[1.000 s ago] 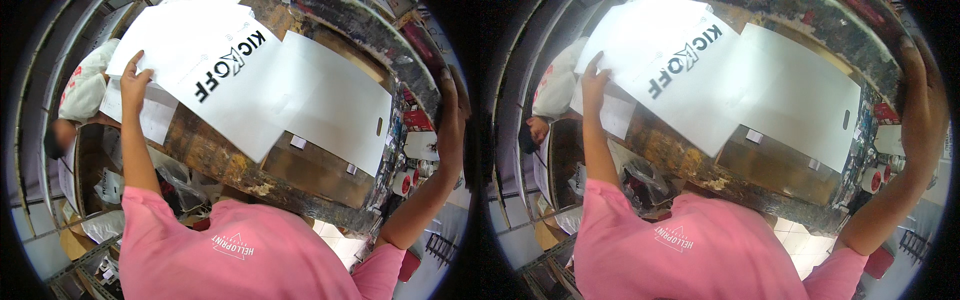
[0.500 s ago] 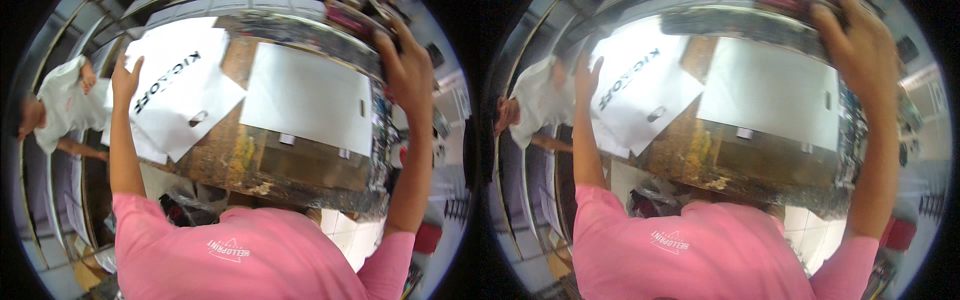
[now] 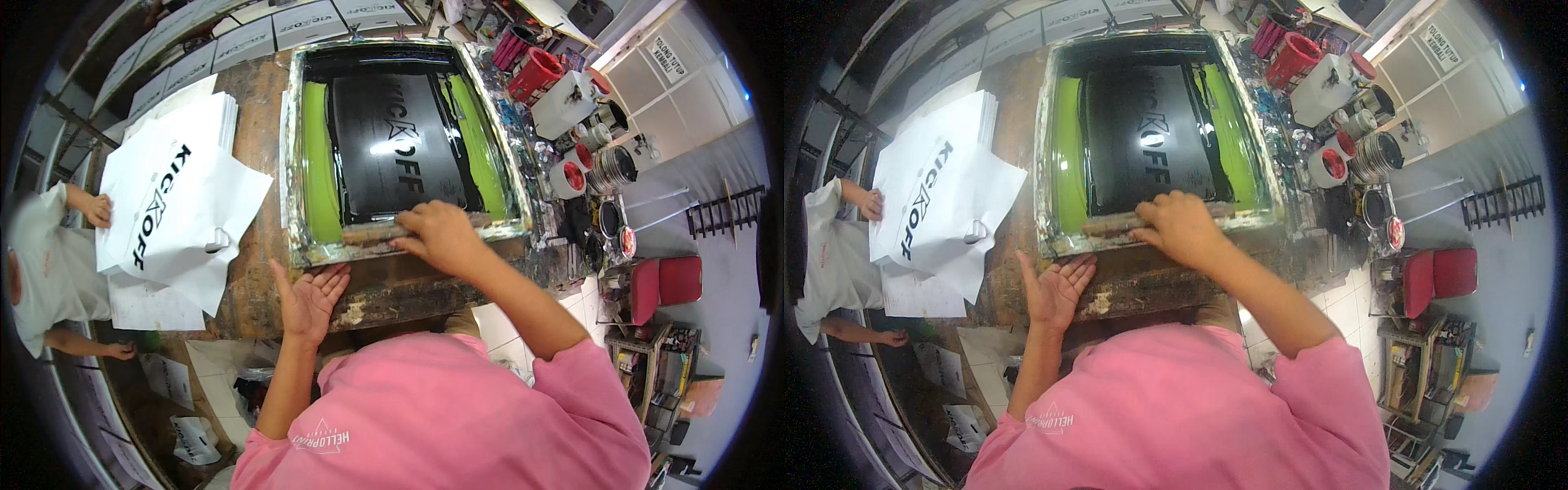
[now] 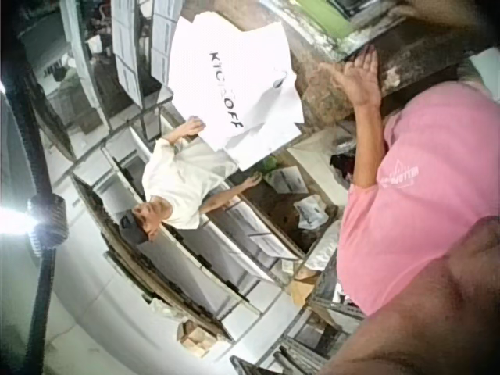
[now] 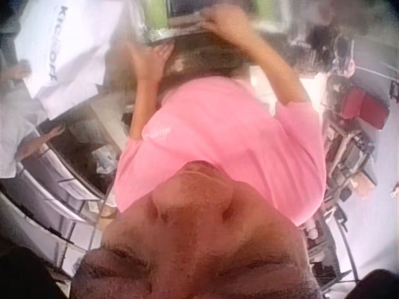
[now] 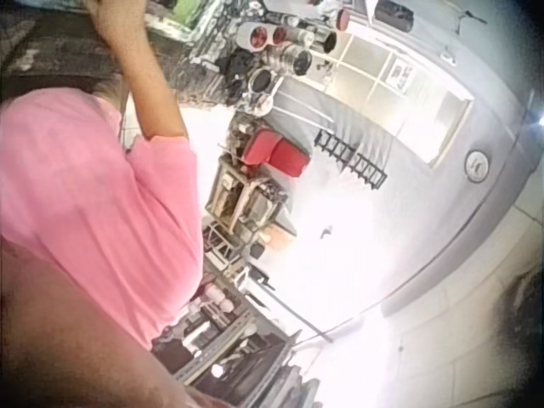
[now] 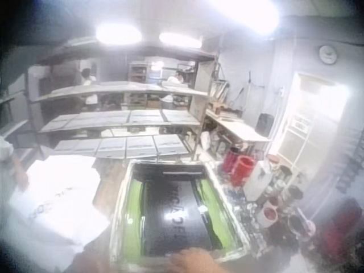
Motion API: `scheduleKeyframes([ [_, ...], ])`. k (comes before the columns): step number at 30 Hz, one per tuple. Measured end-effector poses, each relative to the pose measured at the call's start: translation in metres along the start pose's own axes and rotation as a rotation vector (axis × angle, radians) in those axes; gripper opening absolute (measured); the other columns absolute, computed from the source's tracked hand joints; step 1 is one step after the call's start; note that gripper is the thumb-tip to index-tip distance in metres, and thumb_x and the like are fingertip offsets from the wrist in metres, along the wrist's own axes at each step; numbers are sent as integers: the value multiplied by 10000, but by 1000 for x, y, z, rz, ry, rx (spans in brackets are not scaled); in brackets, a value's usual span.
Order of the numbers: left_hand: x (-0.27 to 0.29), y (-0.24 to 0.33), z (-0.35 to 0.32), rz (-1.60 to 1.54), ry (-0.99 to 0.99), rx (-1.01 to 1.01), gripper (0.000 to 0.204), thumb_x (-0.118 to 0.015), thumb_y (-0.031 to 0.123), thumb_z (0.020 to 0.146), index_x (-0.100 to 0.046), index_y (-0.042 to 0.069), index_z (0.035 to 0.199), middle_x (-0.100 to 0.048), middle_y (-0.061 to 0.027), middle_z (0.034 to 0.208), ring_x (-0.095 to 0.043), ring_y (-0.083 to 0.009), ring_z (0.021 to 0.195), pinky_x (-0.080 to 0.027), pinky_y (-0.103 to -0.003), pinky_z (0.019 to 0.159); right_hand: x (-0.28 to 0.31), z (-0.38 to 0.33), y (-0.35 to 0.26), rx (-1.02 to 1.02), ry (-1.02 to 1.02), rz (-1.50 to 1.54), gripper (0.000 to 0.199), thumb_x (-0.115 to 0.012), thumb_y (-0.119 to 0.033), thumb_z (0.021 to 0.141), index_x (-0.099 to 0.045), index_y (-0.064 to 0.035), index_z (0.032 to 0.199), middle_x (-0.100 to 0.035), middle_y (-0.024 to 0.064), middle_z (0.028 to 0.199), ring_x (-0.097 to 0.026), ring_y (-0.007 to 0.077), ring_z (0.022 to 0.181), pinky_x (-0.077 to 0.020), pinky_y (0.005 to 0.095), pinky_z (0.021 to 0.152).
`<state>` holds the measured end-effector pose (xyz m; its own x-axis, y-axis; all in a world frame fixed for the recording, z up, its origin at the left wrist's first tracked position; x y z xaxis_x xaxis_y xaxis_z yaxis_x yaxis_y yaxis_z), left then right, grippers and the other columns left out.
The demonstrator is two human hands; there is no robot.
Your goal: The person performs a series of screen prints on white bags, using a squeegee to pull black ink across a screen, lifting the screen to reveal the print, and then placing the printed bag aside.
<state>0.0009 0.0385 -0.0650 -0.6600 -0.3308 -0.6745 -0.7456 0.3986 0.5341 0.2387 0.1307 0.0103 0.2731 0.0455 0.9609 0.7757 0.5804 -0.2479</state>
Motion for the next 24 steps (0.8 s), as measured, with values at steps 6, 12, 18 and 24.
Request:
scheduleKeyframes([
  [6, 17, -15, 7, 97, 134, -29, 1189, -303, 906, 913, -313, -168, 1423, -544, -362, 1363, -601, -438, 1272, -493, -509, 1101, -23, 24, 14, 62, 89, 35, 398, -825, -319, 802, -680, -80, 1086, -637, 87, 965, -632, 298, 938, -552, 429, 779],
  [12, 46, -28, 3, 59, 11, -84, 1044, -259, 869, 945, -406, -84, 1345, -580, -293, 1314, -583, -449, 1288, -449, -570, 1147, -33, 141, 85, 103, 194, -80, 356, -789, -360, 850, -688, -93, 1065, -634, 83, 956, -643, 308, 917, -562, 454, 727],
  [18, 54, -32, 6, 52, -112, -173, 968, -361, 861, 925, -526, 0, 1335, -633, -258, 1311, -611, -426, 1262, -426, -607, 1155, -36, 264, 163, 112, 305, -152, 386, -692, -489, 932, -671, -108, 988, -669, 95, 937, -666, 329, 931, -574, 490, 723],
  [24, 60, -31, 4, -89, -271, -222, 919, -438, 849, 906, -597, 76, 1378, -578, -247, 1463, -550, -447, 1358, -386, -613, 1188, -5, 340, 198, 86, -64, -103, 542, -602, -633, 945, -732, -121, 1067, -744, 124, 1020, -712, 340, 1023, -563, 511, 841],
])
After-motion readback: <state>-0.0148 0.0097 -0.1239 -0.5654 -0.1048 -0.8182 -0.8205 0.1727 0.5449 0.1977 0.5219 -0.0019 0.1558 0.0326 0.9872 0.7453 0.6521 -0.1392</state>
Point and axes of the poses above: each hand's wrist, its own z-axis towards the middle knuckle, its own x-axis out of the back of the hand, y = z × x, the point moved 5 cm from there along z, towards the middle knuckle
